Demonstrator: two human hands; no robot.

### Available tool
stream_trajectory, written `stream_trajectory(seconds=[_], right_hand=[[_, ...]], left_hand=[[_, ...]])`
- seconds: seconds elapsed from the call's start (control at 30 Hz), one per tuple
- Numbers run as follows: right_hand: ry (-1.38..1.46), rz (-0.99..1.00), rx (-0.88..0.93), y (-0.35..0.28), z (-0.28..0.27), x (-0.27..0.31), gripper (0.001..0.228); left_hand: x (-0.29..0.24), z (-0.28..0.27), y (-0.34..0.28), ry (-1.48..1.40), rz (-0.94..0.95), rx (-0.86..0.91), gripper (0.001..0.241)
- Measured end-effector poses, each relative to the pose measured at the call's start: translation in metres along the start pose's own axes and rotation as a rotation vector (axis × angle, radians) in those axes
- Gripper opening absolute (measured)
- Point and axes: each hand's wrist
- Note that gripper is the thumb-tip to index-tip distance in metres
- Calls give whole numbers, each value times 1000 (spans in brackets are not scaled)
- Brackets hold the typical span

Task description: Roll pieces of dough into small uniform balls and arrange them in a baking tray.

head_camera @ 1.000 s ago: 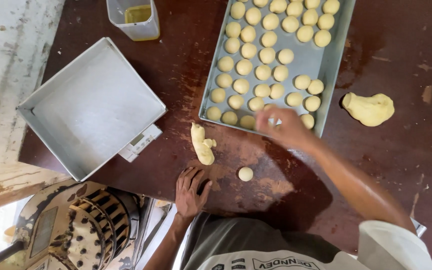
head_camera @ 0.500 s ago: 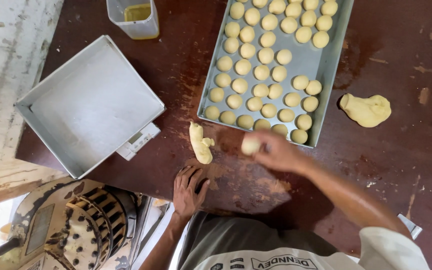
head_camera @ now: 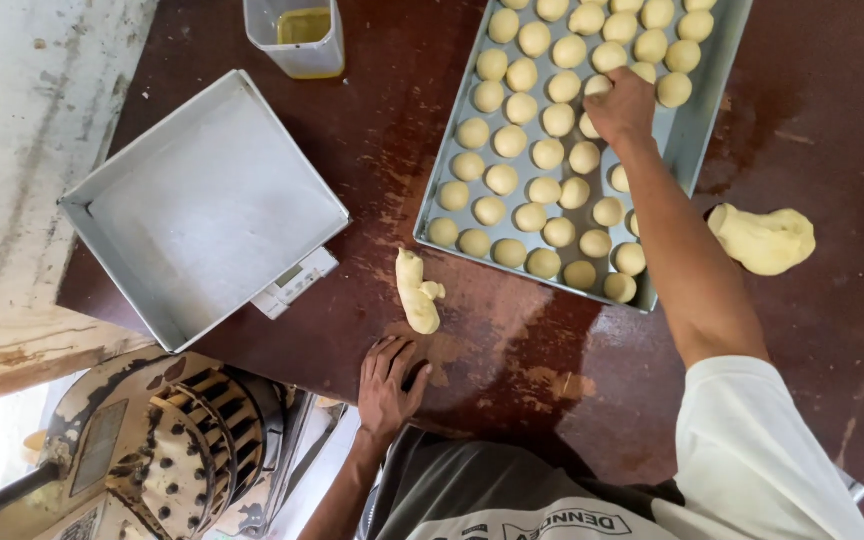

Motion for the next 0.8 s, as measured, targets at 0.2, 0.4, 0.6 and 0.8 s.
stream_trajectory(seconds=[0.2,0.4,0.6,0.8], right_hand=[[-3,-52,31,-71,-80,54,55],[321,-102,-179,-207,-146,31,41],[665,173,-226,-342,-175,10,38],[691,560,-311,-430,-155,10,28]], left_hand=[[1,-2,-4,-50,16,2,43],[9,34,2,105,-37,-112,82],[35,98,67,176,24,-71,48],[31,48,99,-202,-372,219,23]])
Point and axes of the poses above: each hand's wrist, its own y-axis towards the middle knuckle, its own z-axis out of the palm, x = y × z, and after that the axes turned 4 degrees about z, right-handed
